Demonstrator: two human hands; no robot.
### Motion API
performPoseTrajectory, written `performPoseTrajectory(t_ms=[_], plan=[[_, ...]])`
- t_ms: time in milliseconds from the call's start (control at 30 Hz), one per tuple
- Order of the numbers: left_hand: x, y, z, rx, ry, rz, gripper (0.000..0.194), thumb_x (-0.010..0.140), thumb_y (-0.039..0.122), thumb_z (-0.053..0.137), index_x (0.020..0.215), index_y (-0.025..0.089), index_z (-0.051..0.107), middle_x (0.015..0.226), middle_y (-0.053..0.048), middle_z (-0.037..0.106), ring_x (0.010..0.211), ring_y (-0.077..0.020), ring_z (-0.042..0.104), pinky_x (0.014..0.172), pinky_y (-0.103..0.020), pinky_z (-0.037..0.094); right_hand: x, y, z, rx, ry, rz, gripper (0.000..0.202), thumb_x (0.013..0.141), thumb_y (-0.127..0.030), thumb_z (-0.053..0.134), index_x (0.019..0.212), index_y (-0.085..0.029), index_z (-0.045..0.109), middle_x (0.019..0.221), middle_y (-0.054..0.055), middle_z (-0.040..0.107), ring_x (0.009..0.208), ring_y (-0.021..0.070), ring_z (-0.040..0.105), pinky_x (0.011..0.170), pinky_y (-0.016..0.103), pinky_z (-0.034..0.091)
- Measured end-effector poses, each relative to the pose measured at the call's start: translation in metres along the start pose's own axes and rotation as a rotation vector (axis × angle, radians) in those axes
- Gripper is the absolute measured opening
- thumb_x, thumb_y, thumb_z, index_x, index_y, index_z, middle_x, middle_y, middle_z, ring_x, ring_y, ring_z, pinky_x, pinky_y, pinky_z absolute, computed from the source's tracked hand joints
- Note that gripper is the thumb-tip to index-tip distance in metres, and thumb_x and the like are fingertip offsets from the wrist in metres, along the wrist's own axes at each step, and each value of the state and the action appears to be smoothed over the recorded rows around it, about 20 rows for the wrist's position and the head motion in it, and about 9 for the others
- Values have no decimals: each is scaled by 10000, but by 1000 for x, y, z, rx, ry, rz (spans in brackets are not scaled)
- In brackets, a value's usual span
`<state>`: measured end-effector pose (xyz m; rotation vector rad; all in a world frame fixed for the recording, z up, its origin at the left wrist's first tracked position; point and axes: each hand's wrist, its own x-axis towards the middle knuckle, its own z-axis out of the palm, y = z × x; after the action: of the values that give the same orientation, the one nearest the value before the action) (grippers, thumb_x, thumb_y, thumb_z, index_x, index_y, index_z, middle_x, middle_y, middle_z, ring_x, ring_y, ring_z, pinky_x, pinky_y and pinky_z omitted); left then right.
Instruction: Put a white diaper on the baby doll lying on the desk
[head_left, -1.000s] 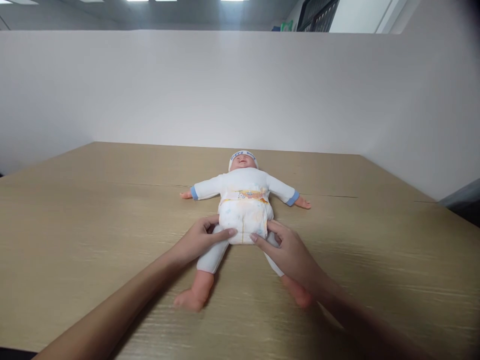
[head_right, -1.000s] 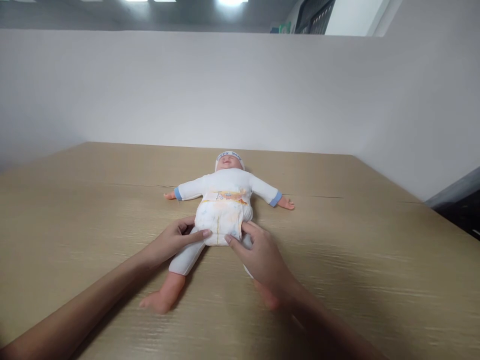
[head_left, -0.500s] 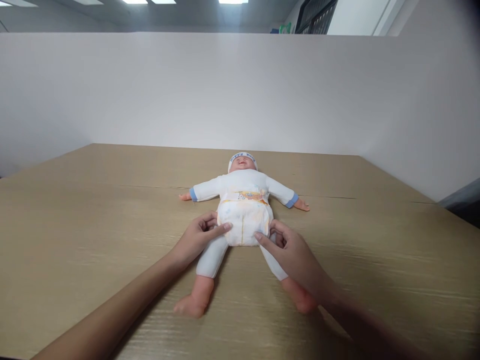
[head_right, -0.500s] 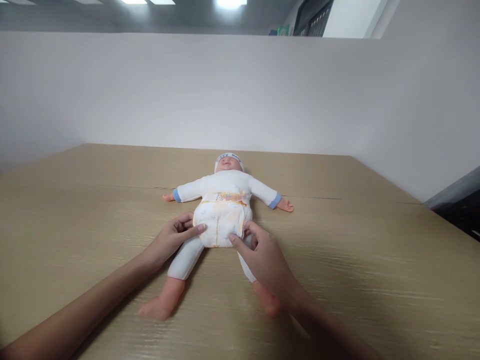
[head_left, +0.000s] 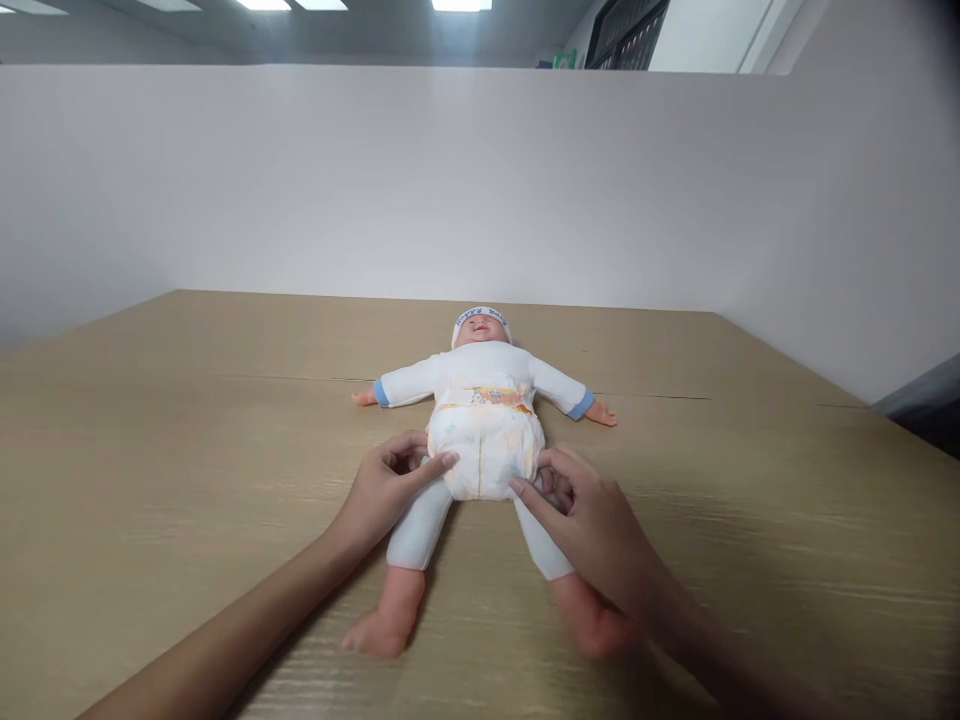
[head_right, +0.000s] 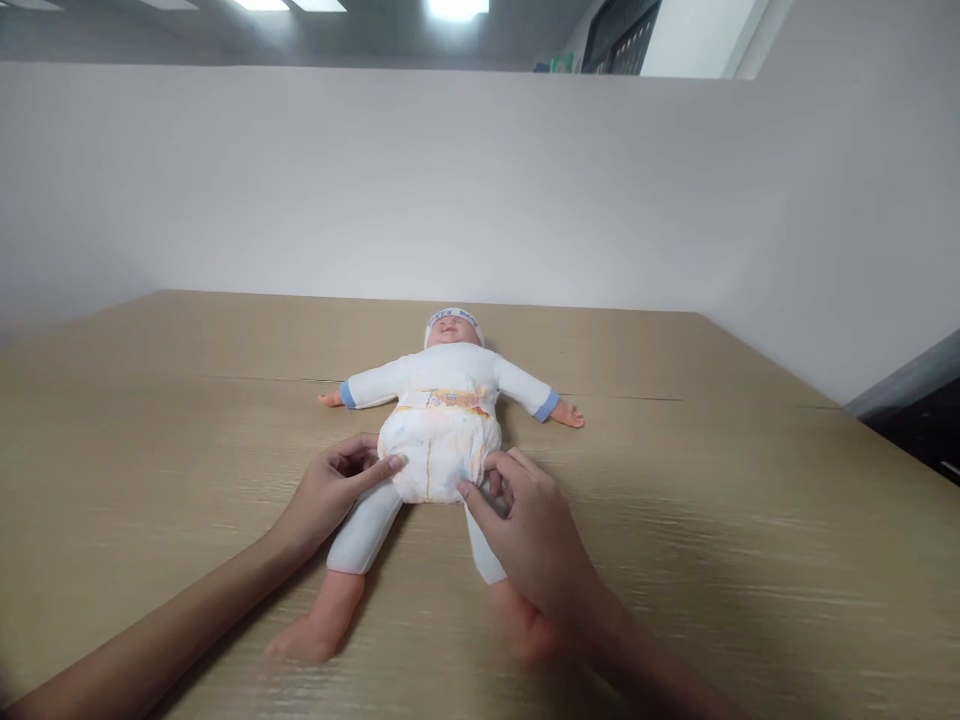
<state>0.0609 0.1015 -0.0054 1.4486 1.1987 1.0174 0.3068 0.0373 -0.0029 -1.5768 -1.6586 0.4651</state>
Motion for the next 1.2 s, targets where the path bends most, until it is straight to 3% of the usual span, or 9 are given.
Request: performPoseTrajectory(t_ms=[200,333,467,567,667,767,900,1100,1200], plan=[[-1,-4,-1,103,60,72,407,793,549,885,911,219,678,832,24,570,754,-157,478,706,-305,388,-3,-6,-12,-18,11,29,259,981,-520,670,939,-267,706,664,-43,602,548,156,505,571,315,392],[-3,-1,-4,231,132,260,328,884,456,824,1015,239,616,1015,-11,642,902,-194,546,860,-345,457,8,1,-23,-27,121,32,399,1000,-611,600,821,-256,638,581,-60,510,516,147,449,571,313,360],[2,27,-2,435,155,590,206,991,367,712,1122,252,602,1154,-51,674,1081,-236,581,1011,-396,453,41,14,-30,13,191,14,408,1000,-613,576,798,-258,578,565,-71,444,554,153,427,608,311,348],[20,56,12,597,6,719,253,1014,408,685,1210,258,629,1286,-77,682,1252,-283,574,1122,-452,422,74,21,-29,49,30,-27,429,1002,-643,567,830,-251,600,647,-45,562,635,167,506,653,313,376],[45,75,34,758,-168,691,380,989,494,692,1275,251,633,1362,-90,672,1289,-323,556,1140,-508,432,100,25,-23,59,-140,-73,430,1010,-632,561,832,-243,603,741,-28,638,695,172,555,678,318,390],[66,80,53,912,-256,641,402,944,520,716,1230,243,663,1328,-94,684,1260,-345,552,1104,-537,467,110,27,-19,28,-215,-122,372,1035,-540,535,816,-242,578,733,-33,629,698,170,548,670,319,372],[75,74,65,996,-202,638,392,871,507,759,1167,253,721,1312,-79,692,1258,-363,532,1085,-538,478,110,34,-18,62,-214,-149,349,1042,-487,515,798,-241,557,698,-43,558,666,161,478,659,320,351],[75,64,71,1048,-117,640,442,829,607,773,1179,338,805,1364,-58,667,1252,-394,510,1044,-588,452,115,66,-19,394,-184,-57,451,989,-657,565,797,-254,497,680,-65,402,636,149,353,616,305,312],[78,62,74,1065,-98,655,445,826,623,768,1170,346,818,1375,-67,660,1262,-397,509,1034,-586,443,114,80,-21,448,-207,-29,478,987,-711,543,827,-264,488,651,-78,385,593,144,318,582,305,285]])
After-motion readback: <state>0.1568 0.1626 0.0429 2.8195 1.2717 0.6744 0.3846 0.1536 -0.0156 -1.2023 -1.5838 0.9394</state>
